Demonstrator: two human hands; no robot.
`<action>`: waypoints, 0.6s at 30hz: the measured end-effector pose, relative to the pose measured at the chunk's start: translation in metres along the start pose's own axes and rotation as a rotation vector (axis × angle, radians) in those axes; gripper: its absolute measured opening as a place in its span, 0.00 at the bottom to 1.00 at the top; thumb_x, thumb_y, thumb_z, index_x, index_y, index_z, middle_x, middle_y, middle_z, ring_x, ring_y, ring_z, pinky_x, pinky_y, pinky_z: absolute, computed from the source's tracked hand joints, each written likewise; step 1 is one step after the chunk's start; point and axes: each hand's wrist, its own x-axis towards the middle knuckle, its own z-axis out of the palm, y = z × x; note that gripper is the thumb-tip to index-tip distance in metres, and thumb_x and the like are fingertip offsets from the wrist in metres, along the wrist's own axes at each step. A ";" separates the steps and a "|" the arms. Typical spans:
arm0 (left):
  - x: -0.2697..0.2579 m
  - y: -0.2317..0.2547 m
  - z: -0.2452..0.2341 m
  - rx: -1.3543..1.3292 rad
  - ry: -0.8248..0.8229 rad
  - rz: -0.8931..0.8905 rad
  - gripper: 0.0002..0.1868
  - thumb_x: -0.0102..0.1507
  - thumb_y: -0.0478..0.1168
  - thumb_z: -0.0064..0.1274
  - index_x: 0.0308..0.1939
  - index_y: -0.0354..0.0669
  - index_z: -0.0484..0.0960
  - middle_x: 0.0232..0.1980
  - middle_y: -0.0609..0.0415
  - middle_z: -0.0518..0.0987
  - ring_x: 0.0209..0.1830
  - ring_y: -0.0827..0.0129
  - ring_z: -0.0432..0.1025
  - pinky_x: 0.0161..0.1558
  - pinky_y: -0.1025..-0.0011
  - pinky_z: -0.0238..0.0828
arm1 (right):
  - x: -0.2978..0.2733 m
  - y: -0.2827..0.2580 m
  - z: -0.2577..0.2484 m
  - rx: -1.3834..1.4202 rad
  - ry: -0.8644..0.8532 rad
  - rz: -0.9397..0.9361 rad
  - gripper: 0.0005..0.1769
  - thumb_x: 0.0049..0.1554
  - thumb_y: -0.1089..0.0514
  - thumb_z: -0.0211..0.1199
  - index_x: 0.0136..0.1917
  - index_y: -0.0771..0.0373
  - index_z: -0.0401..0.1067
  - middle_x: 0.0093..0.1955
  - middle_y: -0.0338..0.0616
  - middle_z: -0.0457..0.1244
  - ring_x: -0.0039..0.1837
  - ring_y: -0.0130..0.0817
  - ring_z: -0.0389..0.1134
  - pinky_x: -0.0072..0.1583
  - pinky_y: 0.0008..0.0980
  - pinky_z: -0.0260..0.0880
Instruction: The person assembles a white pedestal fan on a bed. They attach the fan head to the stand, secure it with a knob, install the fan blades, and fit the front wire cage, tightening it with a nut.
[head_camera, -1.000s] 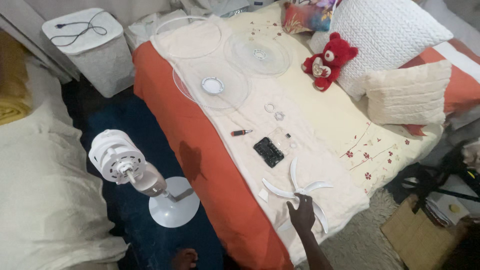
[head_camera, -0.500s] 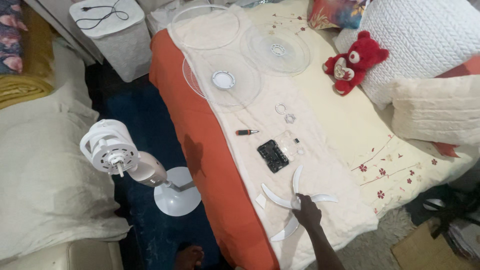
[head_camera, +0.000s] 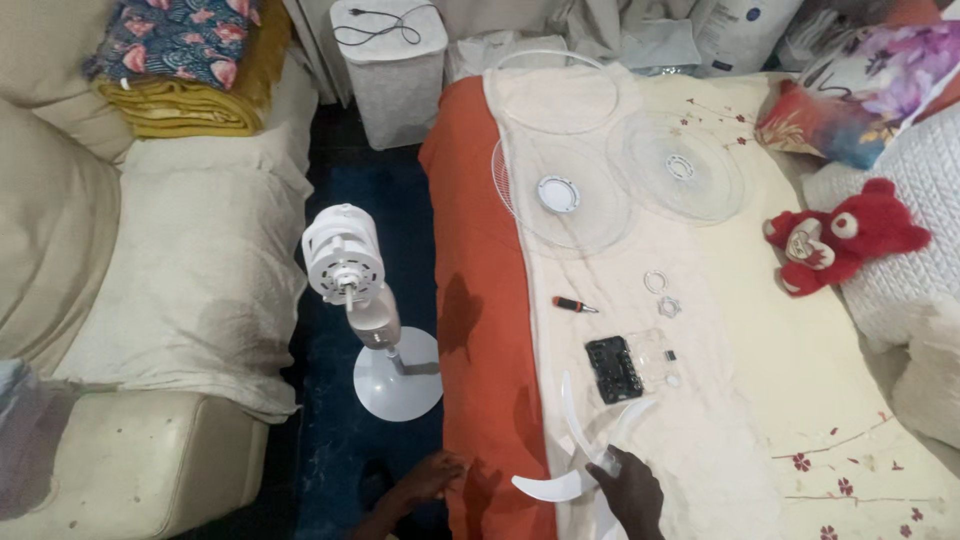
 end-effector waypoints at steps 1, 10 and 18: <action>0.001 0.010 0.006 -0.005 -0.066 0.012 0.36 0.64 0.64 0.52 0.71 0.53 0.71 0.61 0.52 0.79 0.59 0.63 0.74 0.60 0.61 0.75 | -0.003 -0.013 0.000 0.044 -0.003 -0.007 0.36 0.48 0.31 0.70 0.63 0.50 0.76 0.56 0.43 0.72 0.58 0.43 0.74 0.58 0.42 0.75; -0.010 0.075 0.045 0.421 -0.458 0.416 0.39 0.65 0.57 0.60 0.73 0.41 0.70 0.69 0.46 0.78 0.71 0.63 0.70 0.67 0.67 0.65 | -0.014 -0.128 0.001 0.100 0.014 -0.317 0.34 0.50 0.34 0.68 0.62 0.56 0.73 0.58 0.43 0.70 0.55 0.46 0.74 0.55 0.44 0.74; -0.009 0.072 0.039 0.712 0.000 0.373 0.36 0.60 0.45 0.71 0.65 0.37 0.69 0.57 0.49 0.76 0.59 0.63 0.73 0.58 0.65 0.73 | -0.029 -0.170 -0.006 0.161 -0.030 -0.384 0.34 0.49 0.38 0.70 0.64 0.55 0.73 0.59 0.43 0.69 0.56 0.48 0.72 0.54 0.46 0.72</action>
